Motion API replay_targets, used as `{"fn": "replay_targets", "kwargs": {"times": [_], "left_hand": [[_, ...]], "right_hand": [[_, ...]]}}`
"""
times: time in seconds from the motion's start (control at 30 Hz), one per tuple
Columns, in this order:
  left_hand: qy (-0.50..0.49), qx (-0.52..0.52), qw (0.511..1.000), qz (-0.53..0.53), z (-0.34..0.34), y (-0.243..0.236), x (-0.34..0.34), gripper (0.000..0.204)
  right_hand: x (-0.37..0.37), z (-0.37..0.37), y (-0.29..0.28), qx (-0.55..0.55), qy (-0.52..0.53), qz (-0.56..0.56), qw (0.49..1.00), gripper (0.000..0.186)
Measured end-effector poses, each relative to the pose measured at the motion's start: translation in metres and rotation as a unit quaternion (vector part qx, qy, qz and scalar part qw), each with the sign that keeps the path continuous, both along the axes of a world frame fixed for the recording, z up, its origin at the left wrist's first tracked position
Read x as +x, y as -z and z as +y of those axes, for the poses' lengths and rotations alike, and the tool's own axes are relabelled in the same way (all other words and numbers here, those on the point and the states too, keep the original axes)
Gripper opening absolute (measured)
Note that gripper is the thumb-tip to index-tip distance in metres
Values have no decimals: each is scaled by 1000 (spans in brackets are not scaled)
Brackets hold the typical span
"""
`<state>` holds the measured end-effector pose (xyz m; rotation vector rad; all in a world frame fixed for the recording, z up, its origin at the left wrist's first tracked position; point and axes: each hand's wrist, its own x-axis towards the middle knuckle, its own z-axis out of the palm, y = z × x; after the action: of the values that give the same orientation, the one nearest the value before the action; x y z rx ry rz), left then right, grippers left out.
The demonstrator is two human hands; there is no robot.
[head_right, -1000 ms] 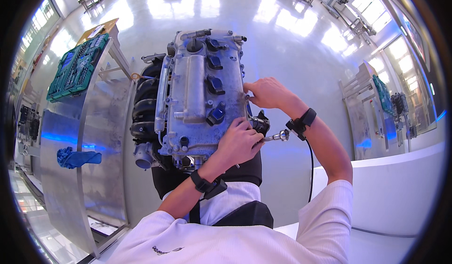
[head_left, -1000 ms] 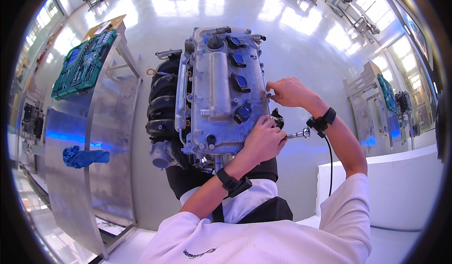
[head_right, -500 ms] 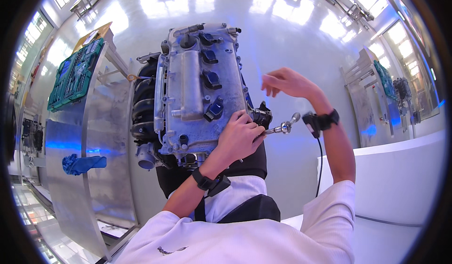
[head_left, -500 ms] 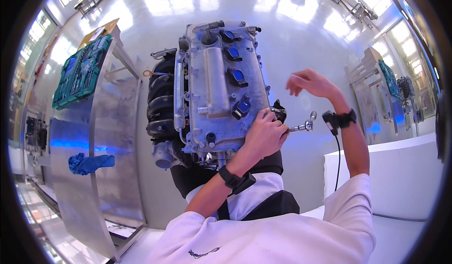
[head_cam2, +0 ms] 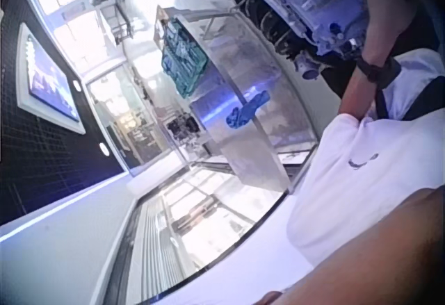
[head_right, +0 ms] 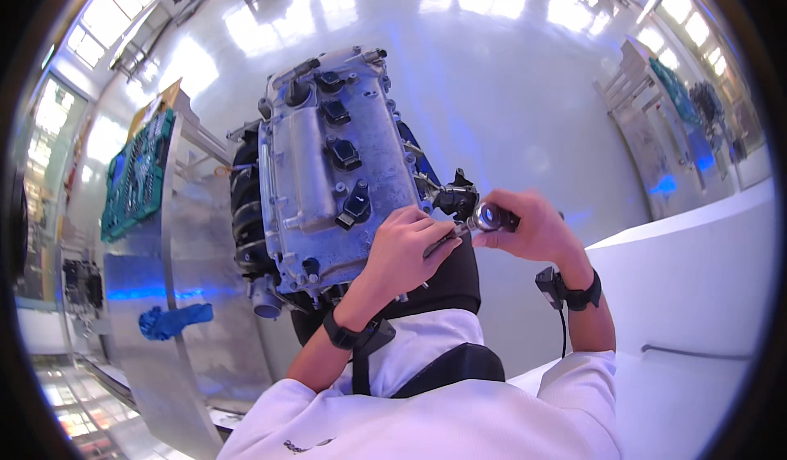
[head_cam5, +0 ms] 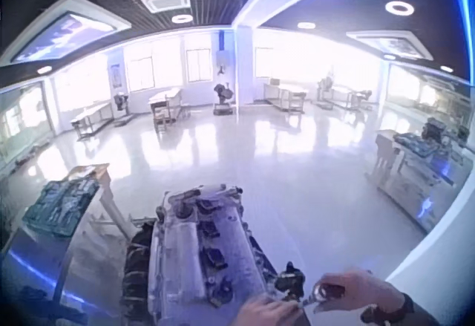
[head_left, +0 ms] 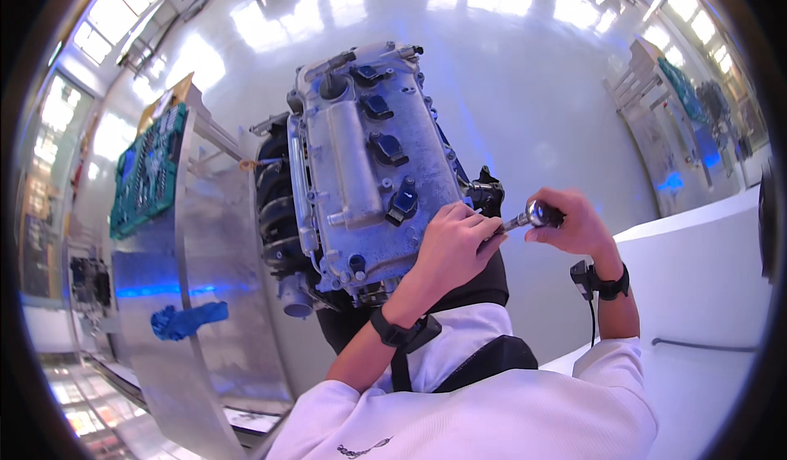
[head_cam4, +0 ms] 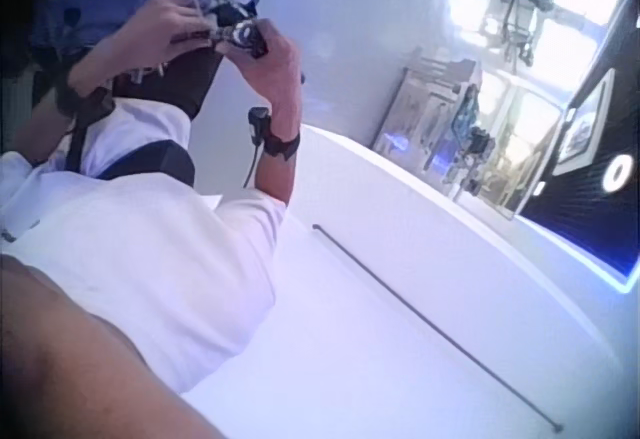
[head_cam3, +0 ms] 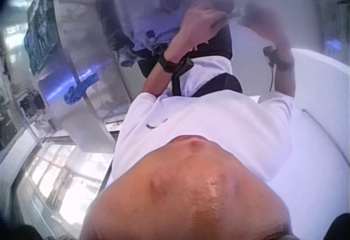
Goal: Using a socket wrench to remove or tighten bolts on an engine block valve cover.
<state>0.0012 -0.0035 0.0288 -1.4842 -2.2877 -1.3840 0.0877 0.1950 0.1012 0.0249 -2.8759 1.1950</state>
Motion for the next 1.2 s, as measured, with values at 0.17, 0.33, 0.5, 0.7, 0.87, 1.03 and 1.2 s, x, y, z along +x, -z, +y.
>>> {"fn": "replay_targets", "kwargs": {"times": [0.17, 0.33, 0.5, 0.7, 0.87, 1.03, 1.2], "left_hand": [[30, -84, 987, 134, 6, -61, -37, 9], [100, -223, 965, 97, 27, -79, -129, 21], [171, -416, 887, 107, 57, -71, -158, 29], [217, -329, 916, -71, 56, -48, -174, 27], [209, -358, 909, -49, 57, -42, -181, 28], [194, -347, 915, -72, 52, -35, -181, 30], [232, -297, 916, -141, 49, -26, -188, 32]], "right_hand": [[-24, -11, -33, 79, 39, 115, 989, 36], [-72, -28, -29, 94, 56, 194, 975, 36], [-90, -21, -13, 86, 129, 104, 982, 35], [-91, -19, 8, 18, 176, 70, 982, 35], [-93, -31, 8, 25, 170, 75, 982, 35], [-97, -38, -6, 60, 161, 13, 985, 34], [-103, -39, -10, 103, 146, 10, 984, 33]]}}
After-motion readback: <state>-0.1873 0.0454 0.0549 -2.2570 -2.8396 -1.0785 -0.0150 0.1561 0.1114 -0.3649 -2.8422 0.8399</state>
